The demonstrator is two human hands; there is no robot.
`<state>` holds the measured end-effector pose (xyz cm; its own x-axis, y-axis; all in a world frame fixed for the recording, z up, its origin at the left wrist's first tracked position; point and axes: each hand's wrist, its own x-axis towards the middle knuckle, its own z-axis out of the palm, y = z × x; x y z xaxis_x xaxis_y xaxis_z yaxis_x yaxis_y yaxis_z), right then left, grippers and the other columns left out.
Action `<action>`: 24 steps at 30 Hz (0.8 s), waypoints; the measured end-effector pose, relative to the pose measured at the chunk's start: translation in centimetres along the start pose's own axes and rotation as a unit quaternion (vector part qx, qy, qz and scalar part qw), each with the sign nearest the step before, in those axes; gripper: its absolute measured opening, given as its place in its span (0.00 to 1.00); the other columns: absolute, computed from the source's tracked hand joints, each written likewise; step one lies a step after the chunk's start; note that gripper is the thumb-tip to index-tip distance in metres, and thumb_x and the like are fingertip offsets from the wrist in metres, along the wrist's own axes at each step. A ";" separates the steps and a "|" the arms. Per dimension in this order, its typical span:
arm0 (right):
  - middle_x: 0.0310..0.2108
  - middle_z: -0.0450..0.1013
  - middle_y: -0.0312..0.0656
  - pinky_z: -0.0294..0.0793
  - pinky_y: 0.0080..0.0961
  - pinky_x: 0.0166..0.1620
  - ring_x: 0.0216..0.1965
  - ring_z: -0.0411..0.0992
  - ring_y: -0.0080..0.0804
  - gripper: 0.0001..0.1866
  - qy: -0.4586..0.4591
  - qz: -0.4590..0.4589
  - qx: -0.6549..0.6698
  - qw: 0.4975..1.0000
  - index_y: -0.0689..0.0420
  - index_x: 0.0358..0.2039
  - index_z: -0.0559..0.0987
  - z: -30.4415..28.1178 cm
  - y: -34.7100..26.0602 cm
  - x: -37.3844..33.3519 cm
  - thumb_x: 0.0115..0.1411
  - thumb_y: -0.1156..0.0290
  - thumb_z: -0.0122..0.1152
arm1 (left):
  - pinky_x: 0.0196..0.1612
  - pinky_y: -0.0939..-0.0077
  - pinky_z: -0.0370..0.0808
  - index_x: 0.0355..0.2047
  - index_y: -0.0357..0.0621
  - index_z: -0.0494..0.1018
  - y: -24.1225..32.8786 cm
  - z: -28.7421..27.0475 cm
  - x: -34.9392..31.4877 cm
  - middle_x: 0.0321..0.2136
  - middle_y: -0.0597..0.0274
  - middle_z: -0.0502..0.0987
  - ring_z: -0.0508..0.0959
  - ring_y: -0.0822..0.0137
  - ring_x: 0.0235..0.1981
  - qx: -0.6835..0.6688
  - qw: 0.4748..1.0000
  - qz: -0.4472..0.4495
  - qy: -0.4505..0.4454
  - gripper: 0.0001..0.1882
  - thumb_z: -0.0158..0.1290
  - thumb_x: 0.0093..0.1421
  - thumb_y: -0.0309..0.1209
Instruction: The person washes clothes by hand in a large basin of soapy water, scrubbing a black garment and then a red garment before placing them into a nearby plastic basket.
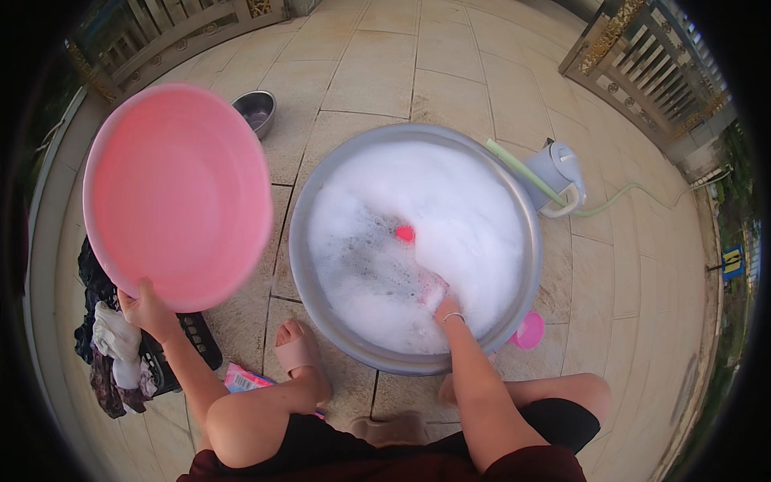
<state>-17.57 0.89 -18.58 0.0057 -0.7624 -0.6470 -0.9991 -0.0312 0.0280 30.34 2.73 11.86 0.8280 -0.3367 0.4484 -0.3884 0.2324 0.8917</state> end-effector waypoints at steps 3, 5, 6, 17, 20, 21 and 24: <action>0.41 0.65 0.56 0.61 0.32 0.48 0.44 0.64 0.44 0.16 -0.036 -0.069 -0.018 0.997 0.61 0.38 0.71 1.2 0.3 1.0 0.51 0.65 0.47 | 0.34 0.82 0.67 0.33 0.32 0.64 -4.5 -1.0 0.4 0.30 0.60 0.70 0.70 0.73 0.29 -0.064 0.996 -0.064 0.006 0.11 0.45 0.46 0.17; 0.42 0.65 0.53 0.59 0.36 0.49 0.45 0.62 0.45 0.16 -0.012 -0.109 0.017 0.994 0.60 0.40 0.70 1.8 -0.1 1.2 0.51 0.68 0.46 | 0.34 0.80 0.68 0.34 0.32 0.64 -7.0 -2.1 0.5 0.30 0.59 0.70 0.70 0.72 0.29 -0.074 0.991 -0.108 0.025 0.12 0.44 0.45 0.17; 0.43 0.64 0.52 0.57 0.39 0.49 0.46 0.61 0.46 0.16 0.009 -0.118 0.010 0.993 0.60 0.40 0.69 1.1 -0.5 1.1 0.51 0.69 0.45 | 0.35 0.79 0.68 0.34 0.32 0.64 -8.4 -2.0 -0.1 0.31 0.59 0.70 0.71 0.71 0.30 -0.082 0.988 -0.130 0.035 0.13 0.44 0.45 0.16; 0.36 0.69 0.50 0.62 0.40 0.46 0.42 0.66 0.44 0.15 0.206 -0.155 -0.004 0.966 0.61 0.32 0.74 -1.4 -0.6 -3.8 0.49 0.63 0.51 | 0.39 0.70 0.70 0.40 0.32 0.60 -14.5 -0.4 -3.8 0.39 0.53 0.66 0.70 0.62 0.38 -0.120 0.928 -0.330 0.127 0.20 0.44 0.43 0.17; 0.34 0.69 0.54 0.65 0.34 0.43 0.40 0.66 0.47 0.17 0.051 -0.039 0.160 0.985 0.63 0.32 0.73 -0.8 -2.8 -3.4 0.49 0.61 0.52 | 0.39 0.68 0.70 0.40 0.33 0.60 -16.2 -1.9 -3.7 0.39 0.53 0.66 0.69 0.61 0.39 -0.189 0.904 -0.369 0.101 0.17 0.46 0.49 0.23; 0.33 0.69 0.56 0.66 0.33 0.42 0.39 0.67 0.48 0.17 0.048 -0.015 0.196 0.979 0.64 0.32 0.72 -1.3 -3.0 -4.1 0.49 0.61 0.52 | 0.39 0.68 0.70 0.40 0.33 0.59 -18.1 -2.3 -4.2 0.39 0.53 0.66 0.69 0.61 0.39 -0.219 0.892 -0.389 0.071 0.16 0.46 0.51 0.26; 0.32 0.69 0.57 0.66 0.35 0.41 0.38 0.67 0.49 0.17 0.075 0.012 0.262 0.962 0.64 0.30 0.72 -2.3 -3.1 -5.5 0.47 0.61 0.54 | 0.37 0.64 0.72 0.37 0.35 0.62 -17.7 -2.3 -5.1 0.38 0.51 0.68 0.71 0.60 0.37 -0.111 0.815 -0.561 -0.093 0.16 0.45 0.55 0.37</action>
<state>-14.45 3.72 -13.38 -0.0499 -0.8446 -0.5330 -0.8829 0.2868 -0.3718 33.96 2.44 -6.35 0.5273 -0.5791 -0.6217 0.6708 -0.1653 0.7229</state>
